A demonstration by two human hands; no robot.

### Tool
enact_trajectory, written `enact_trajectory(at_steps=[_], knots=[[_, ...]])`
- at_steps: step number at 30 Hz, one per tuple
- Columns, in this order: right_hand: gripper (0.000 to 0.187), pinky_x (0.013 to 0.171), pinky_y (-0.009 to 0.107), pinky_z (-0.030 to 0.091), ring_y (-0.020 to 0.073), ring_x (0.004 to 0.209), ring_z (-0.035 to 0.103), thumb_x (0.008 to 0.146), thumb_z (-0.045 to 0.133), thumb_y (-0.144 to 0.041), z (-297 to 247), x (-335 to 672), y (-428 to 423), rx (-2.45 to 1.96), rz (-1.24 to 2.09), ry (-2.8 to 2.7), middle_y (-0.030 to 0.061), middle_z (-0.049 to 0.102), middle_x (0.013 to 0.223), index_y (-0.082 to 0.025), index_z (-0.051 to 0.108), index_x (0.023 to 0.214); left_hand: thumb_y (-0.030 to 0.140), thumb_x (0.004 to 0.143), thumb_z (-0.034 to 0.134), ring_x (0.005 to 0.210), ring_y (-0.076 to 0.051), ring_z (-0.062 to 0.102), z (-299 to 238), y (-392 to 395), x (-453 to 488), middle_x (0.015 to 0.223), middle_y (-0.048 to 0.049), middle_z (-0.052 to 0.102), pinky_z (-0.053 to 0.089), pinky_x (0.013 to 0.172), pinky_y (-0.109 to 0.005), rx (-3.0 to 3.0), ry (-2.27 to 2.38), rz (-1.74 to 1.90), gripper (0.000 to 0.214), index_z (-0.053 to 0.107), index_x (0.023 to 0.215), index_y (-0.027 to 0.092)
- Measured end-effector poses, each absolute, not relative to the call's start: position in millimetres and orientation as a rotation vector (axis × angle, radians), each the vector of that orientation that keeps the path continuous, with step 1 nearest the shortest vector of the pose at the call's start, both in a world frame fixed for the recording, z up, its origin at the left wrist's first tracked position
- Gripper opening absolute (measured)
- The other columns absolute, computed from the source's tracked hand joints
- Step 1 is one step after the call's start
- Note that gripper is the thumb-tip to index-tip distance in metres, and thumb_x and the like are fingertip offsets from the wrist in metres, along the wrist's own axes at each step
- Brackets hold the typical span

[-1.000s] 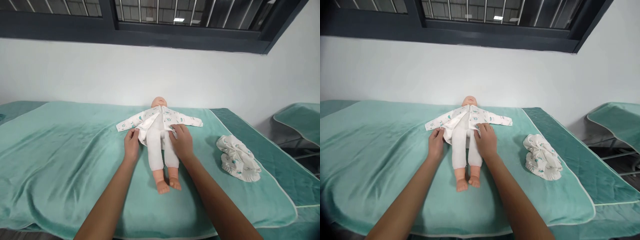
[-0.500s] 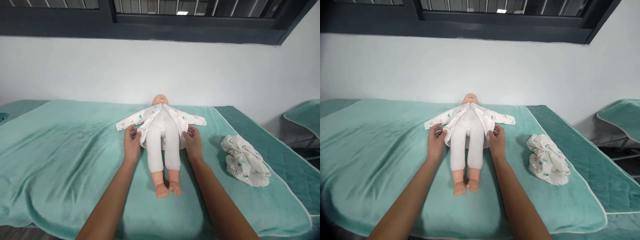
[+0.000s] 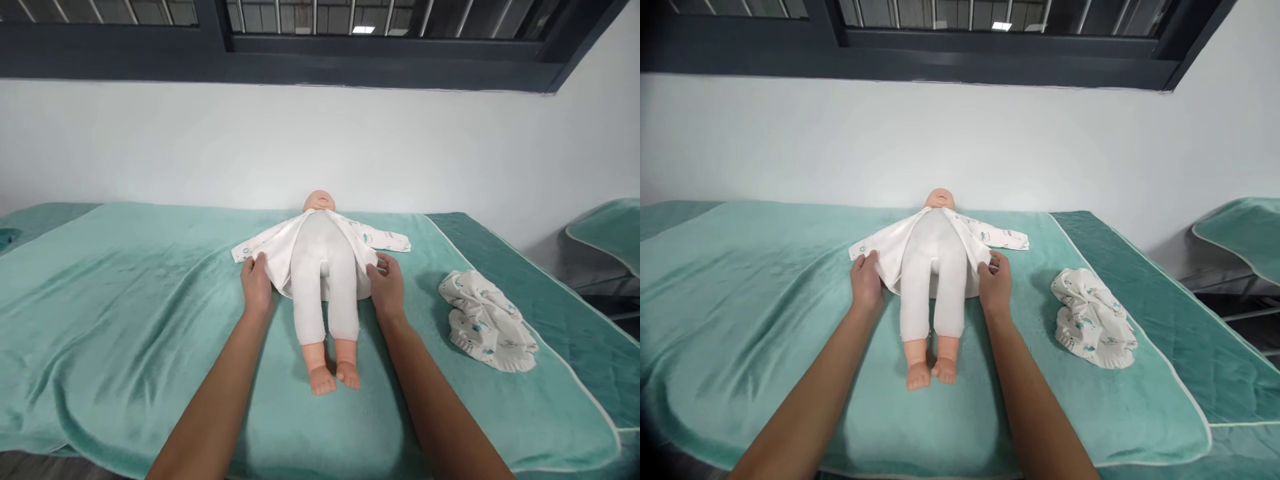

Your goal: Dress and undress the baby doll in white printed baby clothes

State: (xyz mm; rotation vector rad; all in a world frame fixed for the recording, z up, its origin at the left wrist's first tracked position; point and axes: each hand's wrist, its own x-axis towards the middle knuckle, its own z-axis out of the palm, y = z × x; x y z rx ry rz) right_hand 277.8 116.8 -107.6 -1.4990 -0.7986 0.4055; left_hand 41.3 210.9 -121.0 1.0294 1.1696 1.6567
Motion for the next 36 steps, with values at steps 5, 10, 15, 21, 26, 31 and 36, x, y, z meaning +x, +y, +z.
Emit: enact_trajectory(at_steps=[5, 10, 15, 21, 26, 31, 36], knots=[[0.041, 0.091, 0.043, 0.054, 0.0262, 0.114, 0.06, 0.077, 0.051, -0.019, -108, 283, 114, -1.613, 0.083, -0.921, 0.0172, 0.057, 0.129, -0.017, 0.059, 0.118, 0.019, 0.078, 0.06, 0.113, -0.02, 0.054, -121, 202, 36, 0.12, -0.0056, 0.05, 0.046, 0.095, -0.034, 1.209, 1.413, 1.829, 0.036, 0.05, 0.112, 0.025], [0.037, 0.115, 0.05, 0.039, 0.0252, 0.135, 0.049, 0.091, 0.042, -0.016, -103, 271, 107, -1.585, -0.192, -1.281, 0.016, 0.058, 0.139, -0.017, 0.061, 0.122, 0.012, 0.081, 0.053, 0.129, -0.025, 0.047, -113, 186, 37, 0.127, -0.0087, 0.052, 0.042, 0.108, -0.044, 1.755, 1.369, 1.8, 0.035, 0.056, 0.114, 0.024], [0.044, 0.117, 0.049, 0.039, 0.0229, 0.14, 0.047, 0.096, 0.036, -0.015, -99, 263, 103, -1.566, -0.148, -1.486, 0.0112, 0.056, 0.148, -0.02, 0.058, 0.133, 0.015, 0.085, 0.054, 0.139, -0.026, 0.042, -117, 173, 38, 0.141, -0.0102, 0.05, 0.033, 0.119, -0.048, 2.0, 1.176, 1.489, 0.042, 0.054, 0.126, 0.025], [0.064, 0.116, 0.054, 0.036, 0.0296, 0.145, 0.041, 0.084, 0.036, -0.002, -108, 265, 103, -1.829, -0.132, -1.588, 0.017, 0.049, 0.153, -0.016, 0.048, 0.145, 0.019, 0.083, 0.06, 0.143, -0.029, 0.04, -121, 161, 30, 0.148, -0.009, 0.049, 0.029, 0.123, -0.052, 1.977, 1.104, 1.333, 0.058, 0.049, 0.139, 0.028], [0.059, 0.113, 0.056, 0.037, 0.0348, 0.143, 0.042, 0.092, 0.041, -0.013, -115, 264, 99, -1.969, -0.174, -1.587, 0.0176, 0.047, 0.155, -0.019, 0.042, 0.15, 0.022, 0.083, 0.062, 0.145, -0.03, 0.038, -122, 157, 26, 0.154, -0.01, 0.043, 0.029, 0.122, -0.053, 2.053, 1.031, 1.254, 0.068, 0.042, 0.147, 0.029], [0.057, 0.113, 0.054, 0.037, 0.0357, 0.143, 0.042, 0.094, 0.041, -0.016, -112, 262, 96, -2.03, -0.164, -1.591, 0.0192, 0.045, 0.156, -0.016, 0.042, 0.151, 0.027, 0.086, 0.062, 0.144, -0.033, 0.038, -126, 160, 30, 0.154, -0.0138, 0.042, 0.031, 0.12, -0.056, 2.14, 1.15, 1.212, 0.07, 0.038, 0.152, 0.027], [0.057, 0.112, 0.056, 0.038, 0.0363, 0.143, 0.042, 0.094, 0.039, -0.013, -108, 259, 94, -2.046, -0.158, -1.593, 0.0207, 0.044, 0.156, -0.015, 0.043, 0.15, 0.023, 0.085, 0.06, 0.142, -0.038, 0.039, -129, 162, 33, 0.153, -0.0137, 0.044, 0.031, 0.118, -0.061, 2.15, 1.316, 1.269, 0.071, 0.039, 0.153, 0.029]])
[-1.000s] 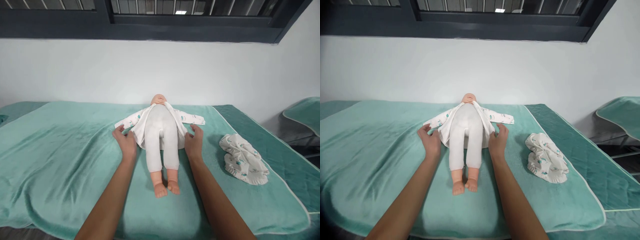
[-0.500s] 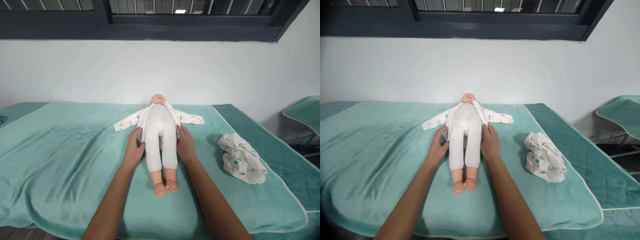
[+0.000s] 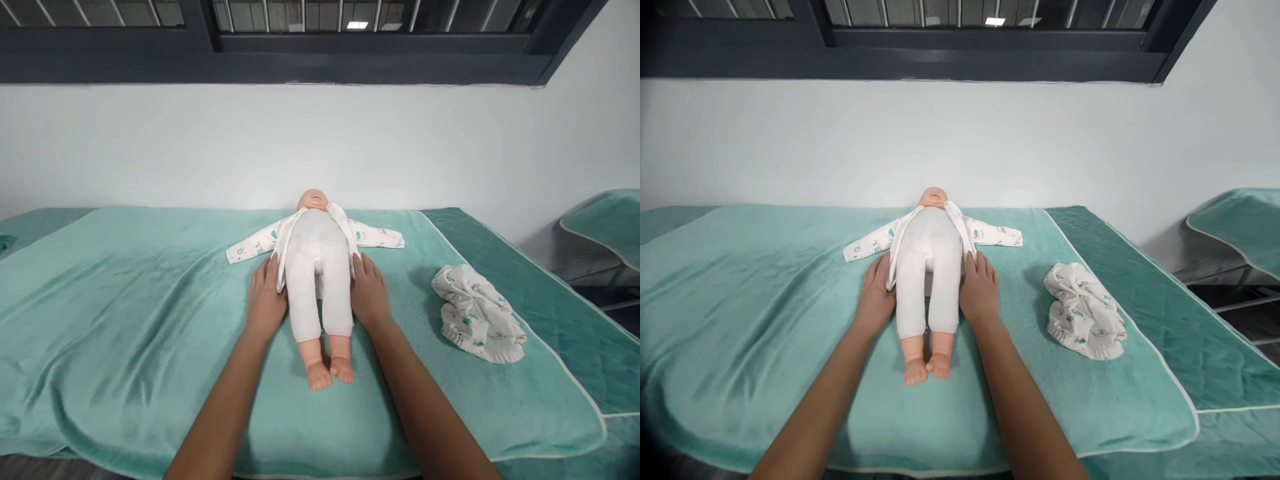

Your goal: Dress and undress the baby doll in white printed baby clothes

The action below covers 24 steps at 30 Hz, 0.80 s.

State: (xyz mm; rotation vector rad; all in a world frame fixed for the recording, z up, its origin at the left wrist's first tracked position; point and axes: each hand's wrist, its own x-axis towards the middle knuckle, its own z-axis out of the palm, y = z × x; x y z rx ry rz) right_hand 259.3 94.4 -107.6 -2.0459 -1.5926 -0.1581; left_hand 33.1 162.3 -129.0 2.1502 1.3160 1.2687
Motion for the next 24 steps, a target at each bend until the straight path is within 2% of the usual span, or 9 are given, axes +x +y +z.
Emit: enact_trajectory(at_steps=[8, 15, 21, 24], knots=[[0.064, 0.114, 0.052, 0.037, 0.0348, 0.144, 0.041, 0.09, 0.038, -0.007, -103, 255, 87, -2.17, -0.106, -1.565, 0.0198, 0.042, 0.158, -0.012, 0.038, 0.154, 0.006, 0.072, 0.056, 0.143, -0.036, 0.039, -136, 165, 29, 0.149, -0.0114, 0.048, 0.032, 0.121, -0.058, 2.039, 1.416, 1.3, 0.079, 0.045, 0.148, 0.027], [0.07, 0.114, 0.05, 0.038, 0.0326, 0.143, 0.042, 0.082, 0.039, -0.001, -105, 255, 81, -2.069, -0.107, -1.506, 0.0188, 0.04, 0.159, -0.012, 0.043, 0.15, 0.006, 0.076, 0.051, 0.142, -0.031, 0.041, -130, 159, 27, 0.147, -0.0118, 0.048, 0.035, 0.121, -0.053, 2.121, 1.412, 1.251, 0.076, 0.041, 0.149, 0.024], [0.05, 0.112, 0.05, 0.042, 0.0311, 0.14, 0.043, 0.089, 0.043, -0.01, -103, 268, 31, -1.919, -0.313, -1.571, 0.0187, 0.047, 0.152, -0.012, 0.053, 0.138, 0.011, 0.08, 0.053, 0.141, -0.03, 0.042, -130, 150, 22, 0.147, -0.0115, 0.047, 0.037, 0.12, -0.052, 2.172, 1.335, 1.295, 0.071, 0.042, 0.148, 0.024], [0.047, 0.115, 0.054, 0.037, 0.033, 0.139, 0.045, 0.089, 0.046, -0.01, -94, 287, -21, -2.064, -0.57, -1.647, 0.0168, 0.052, 0.149, -0.015, 0.054, 0.136, 0.012, 0.082, 0.053, 0.14, -0.031, 0.043, -127, 144, 22, 0.148, -0.0122, 0.048, 0.038, 0.118, -0.052, 2.251, 1.302, 1.328, 0.066, 0.044, 0.147, 0.023]])
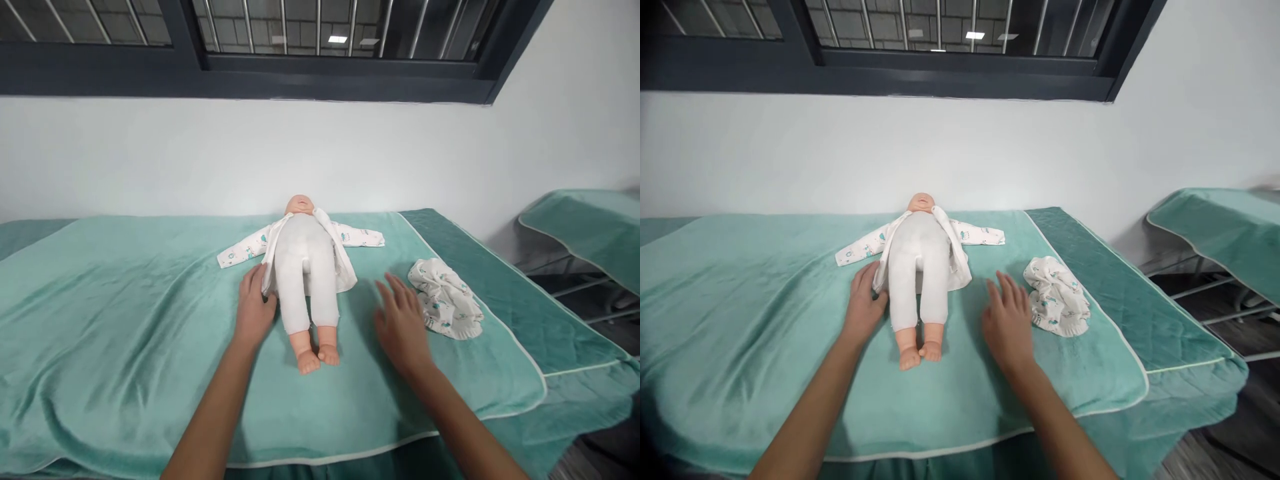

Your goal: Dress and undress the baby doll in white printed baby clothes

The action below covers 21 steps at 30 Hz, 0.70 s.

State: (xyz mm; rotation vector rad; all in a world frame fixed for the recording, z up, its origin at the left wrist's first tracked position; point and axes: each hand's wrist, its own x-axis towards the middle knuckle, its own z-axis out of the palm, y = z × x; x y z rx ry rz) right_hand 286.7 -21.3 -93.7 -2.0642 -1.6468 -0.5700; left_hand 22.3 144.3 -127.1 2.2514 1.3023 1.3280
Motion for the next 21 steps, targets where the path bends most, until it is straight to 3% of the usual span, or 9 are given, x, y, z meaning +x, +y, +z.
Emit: enact_trajectory(at_steps=[2, 5, 10, 13, 16, 19, 21], knots=[[0.051, 0.115, 0.055, 0.035, 0.0345, 0.138, 0.047, 0.087, 0.048, -0.008, -88, 305, -58, -2.228, -0.73, -1.621, 0.0167, 0.052, 0.15, -0.015, 0.053, 0.137, 0.011, 0.084, 0.051, 0.139, -0.03, 0.046, -124, 141, 24, 0.147, -0.0118, 0.05, 0.04, 0.117, -0.052, 2.36, 1.245, 1.327, 0.061, 0.048, 0.144, 0.023], [0.049, 0.104, 0.05, 0.044, 0.0359, 0.126, 0.056, 0.088, 0.049, -0.011, -82, 339, -96, -2.426, -0.816, -1.592, 0.0184, 0.06, 0.14, -0.012, 0.053, 0.137, 0.007, 0.088, 0.043, 0.135, -0.028, 0.05, -118, 135, 27, 0.144, -0.0092, 0.057, 0.042, 0.113, -0.051, 2.519, 1.112, 1.319, 0.051, 0.057, 0.134, 0.024], [0.033, 0.082, 0.042, 0.047, 0.0316, 0.099, 0.067, 0.095, 0.042, -0.021, -71, 379, -91, -2.583, -0.524, -1.652, 0.0163, 0.072, 0.111, -0.015, 0.063, 0.12, 0.007, 0.092, 0.04, 0.133, -0.023, 0.055, -110, 120, 34, 0.136, -0.0075, 0.065, 0.044, 0.113, -0.048, 2.491, 0.926, 1.414, 0.04, 0.066, 0.117, 0.022], [0.022, 0.073, 0.036, 0.043, 0.0257, 0.082, 0.065, 0.09, 0.046, -0.023, -52, 372, -65, -2.436, -0.148, -1.617, 0.0111, 0.071, 0.093, -0.018, 0.065, 0.1, 0.009, 0.092, 0.039, 0.133, -0.021, 0.055, -99, 105, 41, 0.131, -0.0065, 0.068, 0.042, 0.115, -0.046, 2.349, 0.853, 1.348, 0.037, 0.069, 0.11, 0.022], [0.015, 0.062, 0.03, 0.038, 0.0175, 0.066, 0.053, 0.087, 0.051, -0.031, -22, 340, -41, -2.062, 0.366, -1.418, 0.0013, 0.059, 0.071, -0.02, 0.059, 0.081, 0.019, 0.094, 0.045, 0.127, -0.022, 0.06, -73, 89, 49, 0.128, -0.0065, 0.069, 0.044, 0.113, -0.045, 2.052, 0.856, 1.175, 0.031, 0.067, 0.115, 0.022], [0.012, 0.059, 0.026, 0.038, 0.0132, 0.066, 0.05, 0.083, 0.057, -0.031, 16, 295, -24, -1.608, 0.844, -1.235, -0.0027, 0.057, 0.076, -0.021, 0.062, 0.089, 0.035, 0.094, 0.057, 0.119, -0.023, 0.064, -33, 70, 53, 0.138, -0.0088, 0.063, 0.05, 0.104, -0.042, 1.748, 0.739, 0.987, 0.035, 0.059, 0.127, 0.024], [0.018, 0.057, 0.024, 0.039, 0.0114, 0.063, 0.049, 0.078, 0.065, -0.031, 42, 267, -15, -1.37, 1.029, -1.108, -0.0045, 0.056, 0.074, -0.023, 0.063, 0.094, 0.039, 0.09, 0.065, 0.124, -0.024, 0.061, -5, 56, 53, 0.143, -0.0085, 0.058, 0.05, 0.103, -0.039, 1.714, 0.561, 0.864, 0.047, 0.054, 0.134, 0.027]])
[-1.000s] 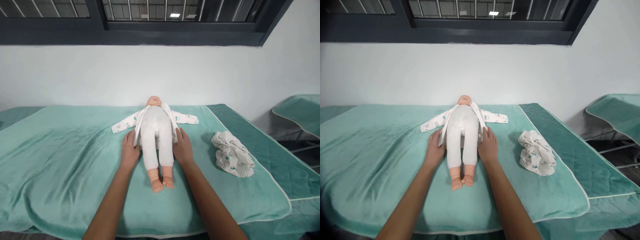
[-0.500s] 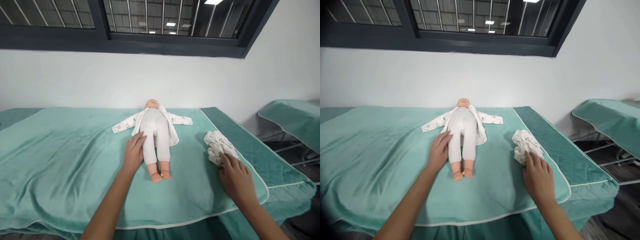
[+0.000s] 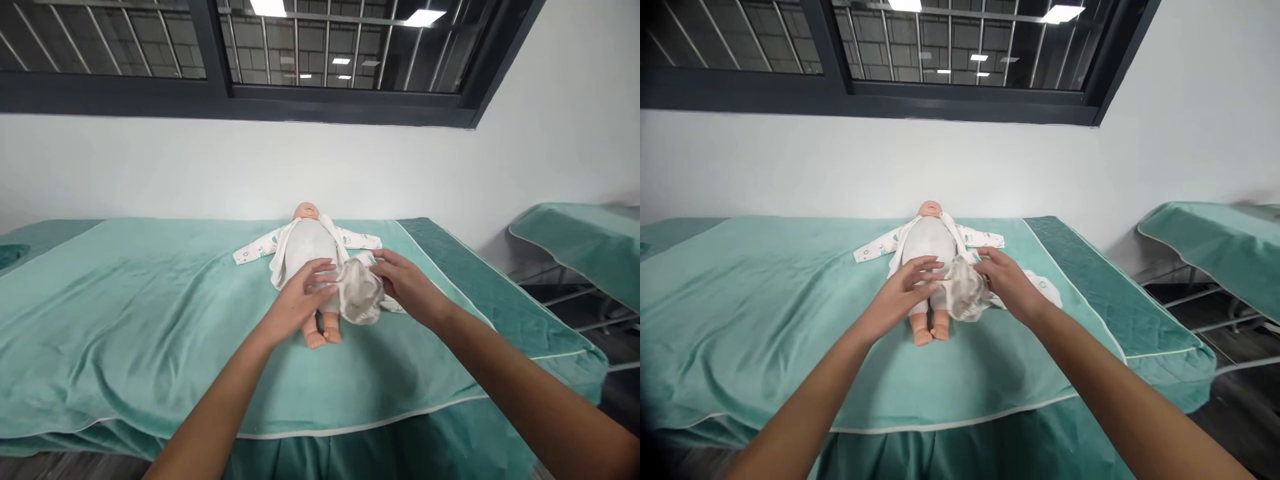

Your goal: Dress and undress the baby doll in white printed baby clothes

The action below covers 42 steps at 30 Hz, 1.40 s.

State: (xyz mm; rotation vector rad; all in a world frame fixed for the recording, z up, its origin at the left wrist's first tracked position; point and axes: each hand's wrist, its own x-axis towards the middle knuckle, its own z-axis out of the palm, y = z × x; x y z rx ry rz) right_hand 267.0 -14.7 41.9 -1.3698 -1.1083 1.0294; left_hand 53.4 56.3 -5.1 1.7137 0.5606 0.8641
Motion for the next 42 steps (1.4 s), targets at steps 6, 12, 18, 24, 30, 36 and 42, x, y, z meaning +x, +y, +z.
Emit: enact_trajectory(at_steps=[6, 12, 18, 24, 30, 36, 42], knots=[[0.037, 0.078, 0.032, 0.053, 0.0168, 0.083, 0.063, 0.083, 0.064, -0.026, 94, 226, 4, -1.035, 0.976, -1.161, -0.0009, 0.069, 0.091, -0.033, 0.068, 0.119, 0.04, 0.085, 0.07, 0.111, -0.021, 0.059, 44, 37, 50, 0.117, -0.0038, 0.066, 0.046, 0.096, -0.034, 1.958, 0.675, 0.872, 0.036, 0.059, 0.116, 0.025], [0.03, 0.09, 0.036, 0.048, 0.0187, 0.1, 0.061, 0.081, 0.061, -0.018, 110, 222, 12, -1.175, 0.604, -1.546, 0.0036, 0.069, 0.115, -0.023, 0.073, 0.108, 0.038, 0.093, 0.058, 0.081, -0.015, 0.057, 74, 57, 29, 0.086, 0.0008, 0.063, 0.044, 0.073, -0.027, 2.071, 0.742, 1.037, 0.019, 0.061, 0.088, 0.02], [0.007, 0.082, 0.032, 0.042, 0.017, 0.087, 0.056, 0.082, 0.065, -0.023, 130, 221, 16, -1.326, 0.238, -1.852, 0.0019, 0.059, 0.09, -0.02, 0.07, 0.081, 0.04, 0.089, 0.067, 0.066, -0.013, 0.055, 100, 61, 23, 0.075, 0.0006, 0.062, 0.04, 0.058, -0.023, 1.831, 0.646, 1.264, 0.021, 0.061, 0.089, 0.02], [0.011, 0.073, 0.029, 0.042, 0.0151, 0.08, 0.051, 0.084, 0.062, -0.023, 149, 218, 20, -1.108, 0.492, -1.603, 0.0007, 0.054, 0.083, -0.019, 0.06, 0.074, 0.054, 0.085, 0.069, 0.057, -0.012, 0.053, 114, 52, 20, 0.07, -0.0002, 0.06, 0.039, 0.05, -0.022, 1.717, 0.531, 1.009, 0.035, 0.065, 0.086, 0.018], [0.03, 0.06, 0.025, 0.036, 0.011, 0.064, 0.044, 0.085, 0.07, -0.038, 144, 227, 17, -0.938, 0.804, -1.563, -0.0034, 0.045, 0.067, -0.02, 0.051, 0.069, 0.048, 0.081, 0.075, 0.056, -0.011, 0.052, 106, 76, 6, 0.067, 0.0012, 0.058, 0.038, 0.049, -0.022, 1.631, 0.564, 1.089, 0.032, 0.062, 0.08, 0.019], [0.038, 0.058, 0.024, 0.034, 0.0105, 0.063, 0.046, 0.083, 0.075, -0.048, 138, 221, 12, -0.935, 0.908, -1.811, -0.003, 0.051, 0.066, -0.02, 0.054, 0.069, 0.053, 0.091, 0.062, 0.062, -0.012, 0.053, 104, 87, 6, 0.07, 0.0001, 0.057, 0.042, 0.055, -0.024, 1.587, 0.545, 1.286, 0.035, 0.06, 0.079, 0.02], [0.028, 0.057, 0.024, 0.034, 0.0102, 0.064, 0.046, 0.086, 0.072, -0.039, 136, 199, 21, -0.962, 0.794, -1.689, -0.0029, 0.052, 0.069, -0.019, 0.057, 0.073, 0.043, 0.08, 0.077, 0.065, -0.012, 0.055, 116, 57, 17, 0.075, 0.0006, 0.061, 0.039, 0.054, -0.022, 1.891, 0.6, 1.06, 0.029, 0.062, 0.084, 0.018]])
